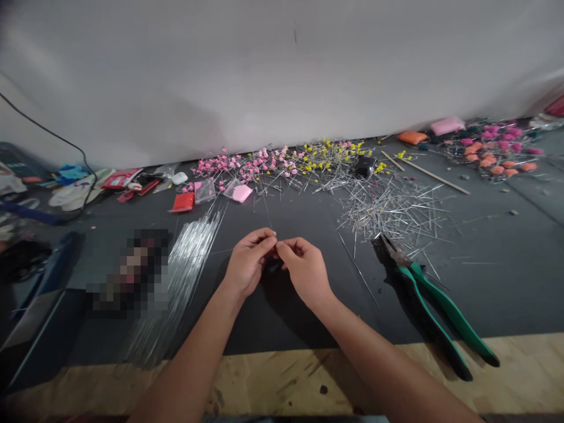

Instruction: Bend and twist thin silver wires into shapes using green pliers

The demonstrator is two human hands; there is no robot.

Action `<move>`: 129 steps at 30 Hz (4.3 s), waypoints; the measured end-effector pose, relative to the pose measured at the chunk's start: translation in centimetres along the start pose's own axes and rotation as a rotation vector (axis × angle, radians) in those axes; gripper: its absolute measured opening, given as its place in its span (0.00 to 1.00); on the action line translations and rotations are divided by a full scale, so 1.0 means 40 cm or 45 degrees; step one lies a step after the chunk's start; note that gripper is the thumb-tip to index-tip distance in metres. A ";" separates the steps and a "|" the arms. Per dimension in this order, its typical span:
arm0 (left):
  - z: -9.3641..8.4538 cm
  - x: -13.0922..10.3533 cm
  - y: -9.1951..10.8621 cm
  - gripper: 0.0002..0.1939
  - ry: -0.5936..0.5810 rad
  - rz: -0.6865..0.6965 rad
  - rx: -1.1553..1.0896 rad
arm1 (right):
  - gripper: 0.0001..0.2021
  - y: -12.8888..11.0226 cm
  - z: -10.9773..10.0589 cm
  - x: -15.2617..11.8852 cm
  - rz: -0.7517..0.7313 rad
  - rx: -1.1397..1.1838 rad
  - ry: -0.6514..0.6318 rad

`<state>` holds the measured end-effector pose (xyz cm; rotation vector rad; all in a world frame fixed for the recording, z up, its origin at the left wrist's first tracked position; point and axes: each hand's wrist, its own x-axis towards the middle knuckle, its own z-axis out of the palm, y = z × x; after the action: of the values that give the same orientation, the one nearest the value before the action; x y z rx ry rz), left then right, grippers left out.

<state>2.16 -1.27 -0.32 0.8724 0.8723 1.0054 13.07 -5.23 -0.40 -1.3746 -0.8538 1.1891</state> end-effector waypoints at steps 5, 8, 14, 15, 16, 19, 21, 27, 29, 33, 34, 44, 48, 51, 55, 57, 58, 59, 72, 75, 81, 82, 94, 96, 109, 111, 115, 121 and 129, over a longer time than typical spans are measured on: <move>-0.002 -0.002 -0.004 0.07 -0.012 0.030 0.078 | 0.08 0.000 -0.001 -0.002 0.118 0.175 -0.038; -0.002 -0.002 -0.004 0.08 0.002 0.056 0.155 | 0.09 -0.006 -0.005 -0.002 0.196 0.230 -0.072; -0.005 -0.002 -0.002 0.08 0.030 0.131 0.378 | 0.10 -0.016 -0.020 0.007 0.329 0.270 -0.145; -0.006 -0.002 -0.002 0.08 0.024 0.144 0.411 | 0.10 -0.016 -0.023 0.009 0.344 0.269 -0.162; -0.007 -0.002 -0.002 0.08 0.017 0.158 0.444 | 0.10 -0.016 -0.026 0.012 0.357 0.268 -0.182; -0.009 -0.002 0.000 0.07 0.004 0.209 0.544 | 0.09 -0.015 -0.033 0.017 0.389 0.284 -0.235; -0.008 -0.002 0.001 0.07 -0.002 0.242 0.592 | 0.09 -0.016 -0.036 0.019 0.413 0.309 -0.255; -0.007 0.003 -0.004 0.07 0.014 0.168 0.439 | 0.08 -0.026 -0.039 0.023 0.379 0.294 -0.308; -0.006 0.007 -0.007 0.08 0.034 0.108 0.258 | 0.08 -0.025 -0.038 0.028 0.279 0.190 -0.315; -0.005 0.010 -0.005 0.07 0.020 0.047 0.035 | 0.09 -0.013 -0.040 0.038 -0.002 0.000 -0.300; -0.004 0.011 -0.004 0.06 0.013 0.035 0.007 | 0.10 -0.009 -0.041 0.039 -0.064 -0.021 -0.305; -0.003 0.013 0.000 0.07 0.042 -0.044 -0.109 | 0.09 0.012 -0.038 0.047 -0.278 -0.128 -0.343; -0.005 0.015 -0.003 0.07 0.067 -0.052 -0.113 | 0.09 0.016 -0.039 0.047 -0.305 -0.165 -0.319; -0.005 0.016 -0.005 0.07 0.066 -0.045 -0.108 | 0.09 0.016 -0.038 0.046 -0.320 -0.202 -0.299; -0.005 0.015 -0.007 0.08 0.088 -0.026 -0.069 | 0.08 0.016 -0.037 0.046 -0.331 -0.206 -0.274; -0.007 0.015 -0.008 0.08 0.085 -0.016 -0.045 | 0.08 0.015 -0.038 0.046 -0.325 -0.207 -0.268; -0.008 0.016 -0.009 0.08 0.081 -0.012 -0.033 | 0.08 0.014 -0.038 0.046 -0.320 -0.210 -0.264; -0.009 0.016 -0.010 0.09 0.077 -0.007 -0.021 | 0.08 0.013 -0.039 0.045 -0.316 -0.213 -0.261; -0.014 0.012 -0.007 0.08 0.036 -0.031 0.131 | 0.08 0.007 -0.056 0.054 -0.245 -0.233 -0.271; -0.013 0.010 -0.003 0.08 0.012 -0.047 0.144 | 0.09 0.001 -0.060 0.055 -0.206 -0.263 -0.276; -0.013 0.008 0.000 0.08 -0.024 -0.054 0.152 | 0.11 -0.009 -0.063 0.050 -0.103 -0.203 -0.333; -0.013 0.008 0.000 0.08 -0.031 -0.052 0.147 | 0.11 -0.010 -0.063 0.050 -0.080 -0.157 -0.363; -0.012 0.007 0.003 0.09 -0.031 -0.085 0.180 | 0.10 -0.016 -0.080 0.058 -0.050 -0.157 -0.509; -0.011 0.007 0.003 0.08 -0.027 -0.082 0.168 | 0.09 -0.017 -0.079 0.058 -0.042 -0.148 -0.498; -0.011 0.004 0.003 0.09 -0.053 -0.051 0.094 | 0.11 -0.014 -0.044 0.039 0.094 0.136 -0.371; -0.012 0.004 0.000 0.09 -0.067 -0.043 0.100 | 0.11 -0.012 -0.042 0.038 0.141 0.214 -0.365; -0.012 0.002 -0.004 0.08 -0.085 -0.037 0.146 | 0.10 -0.015 -0.040 0.036 0.238 0.285 -0.360; -0.006 -0.003 -0.001 0.08 -0.111 -0.041 0.215 | 0.09 -0.022 -0.044 0.040 0.351 0.310 -0.442; -0.005 -0.006 -0.002 0.08 -0.158 -0.056 0.233 | 0.09 -0.020 -0.048 0.045 0.446 0.358 -0.474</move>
<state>1.94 -1.47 -0.43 1.0546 0.8833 0.8330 15.47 -3.90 -0.11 -1.1138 -0.6776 1.8042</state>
